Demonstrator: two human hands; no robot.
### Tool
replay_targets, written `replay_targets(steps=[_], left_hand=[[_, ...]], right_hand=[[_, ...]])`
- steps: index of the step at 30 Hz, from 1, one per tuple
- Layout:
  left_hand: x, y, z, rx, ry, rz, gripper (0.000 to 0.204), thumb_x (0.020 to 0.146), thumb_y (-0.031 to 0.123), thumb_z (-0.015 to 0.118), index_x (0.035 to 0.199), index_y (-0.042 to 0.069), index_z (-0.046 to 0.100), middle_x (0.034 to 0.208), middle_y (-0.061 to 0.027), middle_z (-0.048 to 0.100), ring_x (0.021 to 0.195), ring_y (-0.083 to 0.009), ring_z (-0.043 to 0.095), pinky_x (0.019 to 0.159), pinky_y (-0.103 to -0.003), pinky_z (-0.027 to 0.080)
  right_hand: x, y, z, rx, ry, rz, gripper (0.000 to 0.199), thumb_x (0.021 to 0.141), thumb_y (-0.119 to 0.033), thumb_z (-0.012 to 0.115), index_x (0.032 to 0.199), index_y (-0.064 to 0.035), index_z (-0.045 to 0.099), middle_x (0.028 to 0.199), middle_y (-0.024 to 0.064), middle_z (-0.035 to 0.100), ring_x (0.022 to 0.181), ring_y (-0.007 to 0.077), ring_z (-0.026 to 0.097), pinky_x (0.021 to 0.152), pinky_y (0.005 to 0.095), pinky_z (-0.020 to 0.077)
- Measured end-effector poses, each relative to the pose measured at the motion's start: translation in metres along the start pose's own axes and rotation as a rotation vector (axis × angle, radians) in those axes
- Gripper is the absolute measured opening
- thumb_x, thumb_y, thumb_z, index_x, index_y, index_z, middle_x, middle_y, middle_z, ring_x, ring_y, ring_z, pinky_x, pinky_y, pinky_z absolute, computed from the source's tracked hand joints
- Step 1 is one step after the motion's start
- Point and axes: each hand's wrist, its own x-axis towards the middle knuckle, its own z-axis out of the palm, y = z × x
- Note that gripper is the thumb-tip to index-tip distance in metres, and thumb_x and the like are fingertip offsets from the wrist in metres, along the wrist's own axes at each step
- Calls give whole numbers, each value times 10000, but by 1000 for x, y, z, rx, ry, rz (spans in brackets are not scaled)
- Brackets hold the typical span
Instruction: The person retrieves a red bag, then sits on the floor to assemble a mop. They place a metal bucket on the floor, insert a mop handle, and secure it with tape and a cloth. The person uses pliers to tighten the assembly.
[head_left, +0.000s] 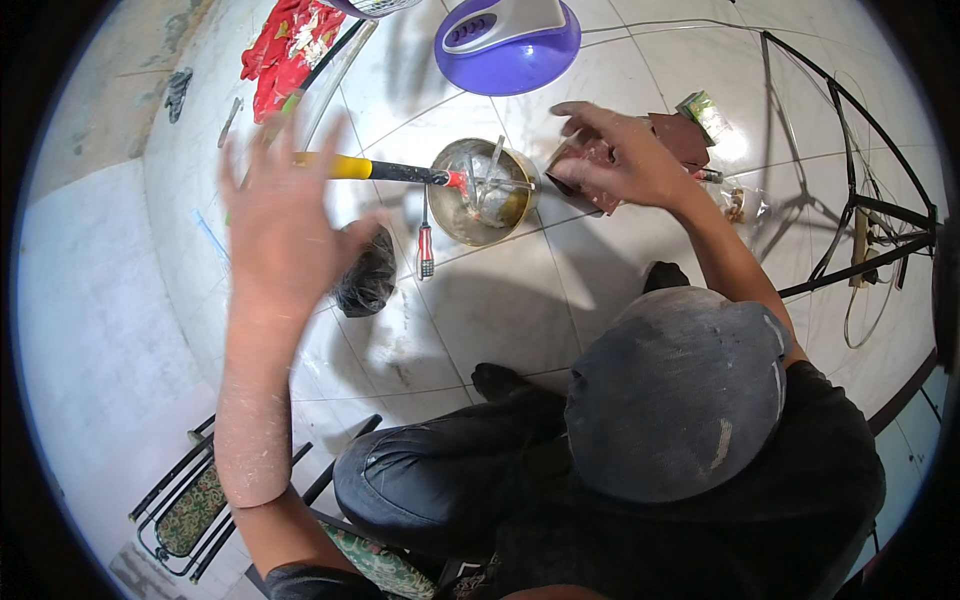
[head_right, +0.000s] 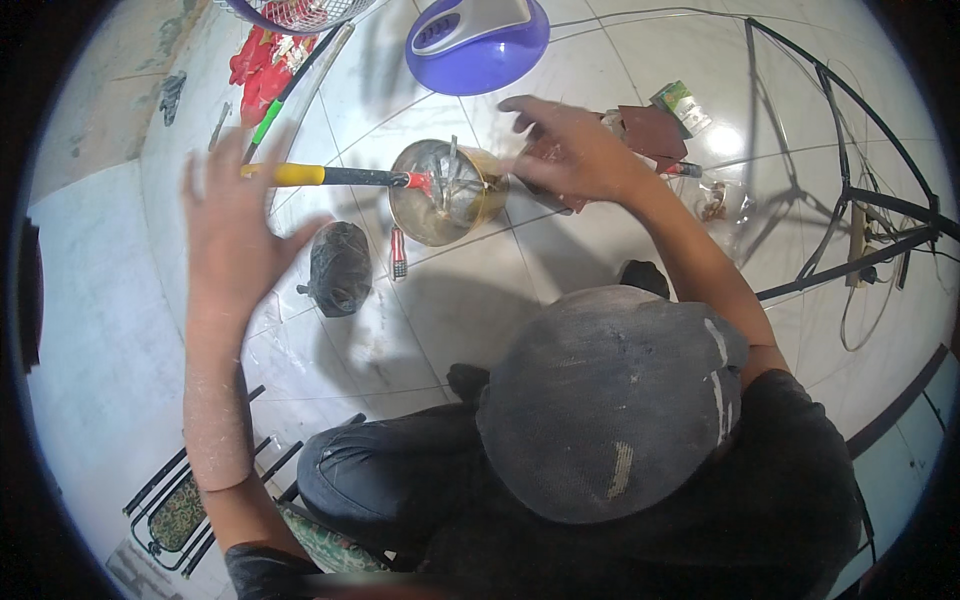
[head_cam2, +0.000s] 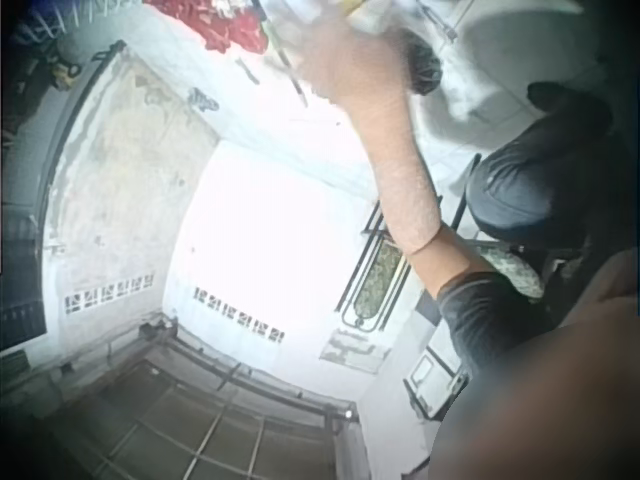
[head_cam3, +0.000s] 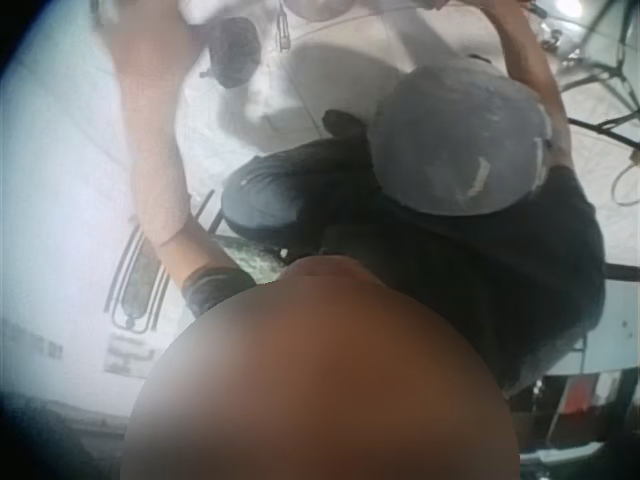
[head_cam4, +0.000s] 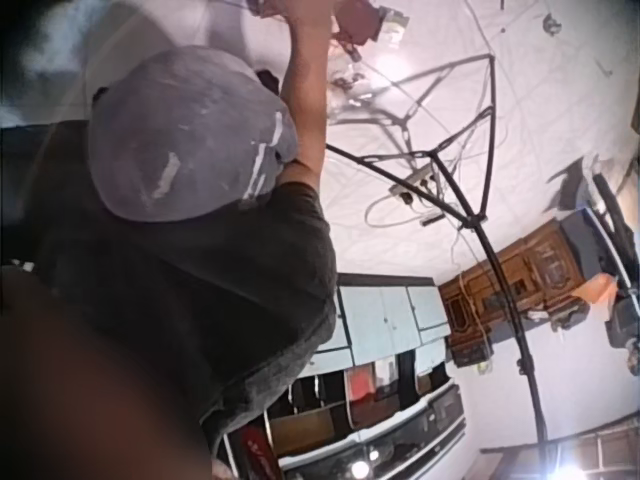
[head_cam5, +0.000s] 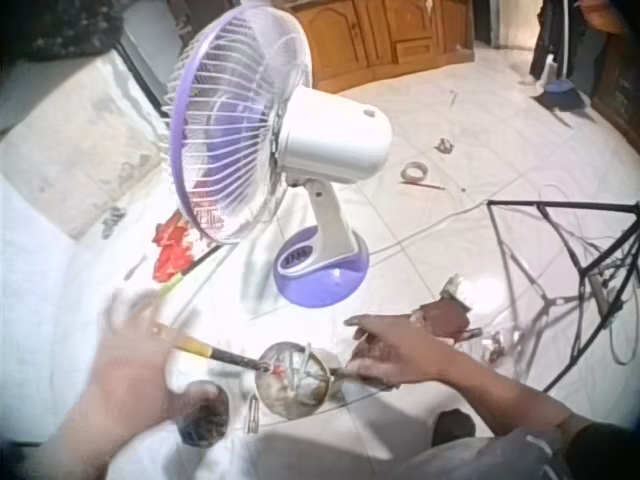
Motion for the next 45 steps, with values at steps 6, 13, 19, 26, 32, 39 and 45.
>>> replay_targets(steps=[6,13,19,26,32,39,45], left_hand=[[9,-57,71,-1117,-123,-582,725,942,452,788,1524,93,545,1252,-169,688,1006,-246,748,834,-331,594],[5,-2,61,-1377,21,-343,257,1008,233,756,1151,26,706,984,-50,718,835,-98,689,729,-242,558],[-4,28,79,-1467,9,-241,177,961,153,790,1069,24,735,777,58,622,690,8,485,594,-183,389],[-9,32,88,-1570,-37,-181,238,1009,98,737,1209,-21,689,1047,-78,744,974,-114,721,863,-246,579],[-3,32,75,-1488,-41,-203,240,998,104,754,1204,-8,704,1049,-55,743,944,-85,693,839,-233,562],[-9,30,82,-1500,16,-45,250,964,144,793,1179,39,722,982,-39,753,879,-74,697,775,-246,579],[-12,37,88,-1638,-20,55,702,890,197,844,1518,77,554,1326,-160,708,1068,-218,747,975,-358,600]], right_hand=[[31,-37,47,-133,-134,-160,883,796,-132,877,1568,-119,449,1411,182,549,1097,373,687,914,471,583],[61,-39,61,-581,-178,-214,165,885,-31,627,1042,17,653,1121,214,620,1008,407,700,895,490,586],[61,-93,37,-530,-198,-300,275,873,-97,701,1136,-22,669,1164,177,654,1041,373,701,893,473,583],[37,-69,39,-510,-80,-204,464,865,-234,786,1261,-66,613,1079,173,705,1005,372,717,855,478,588],[24,-59,74,-604,-214,1,201,906,-135,666,1045,8,679,931,231,736,897,424,745,780,525,602],[36,-92,56,-649,-22,30,172,929,-127,646,1030,10,673,916,243,722,895,416,738,779,513,597],[42,-77,48,-359,244,-136,454,902,-251,799,1240,13,648,1094,218,700,975,387,709,851,448,573]])
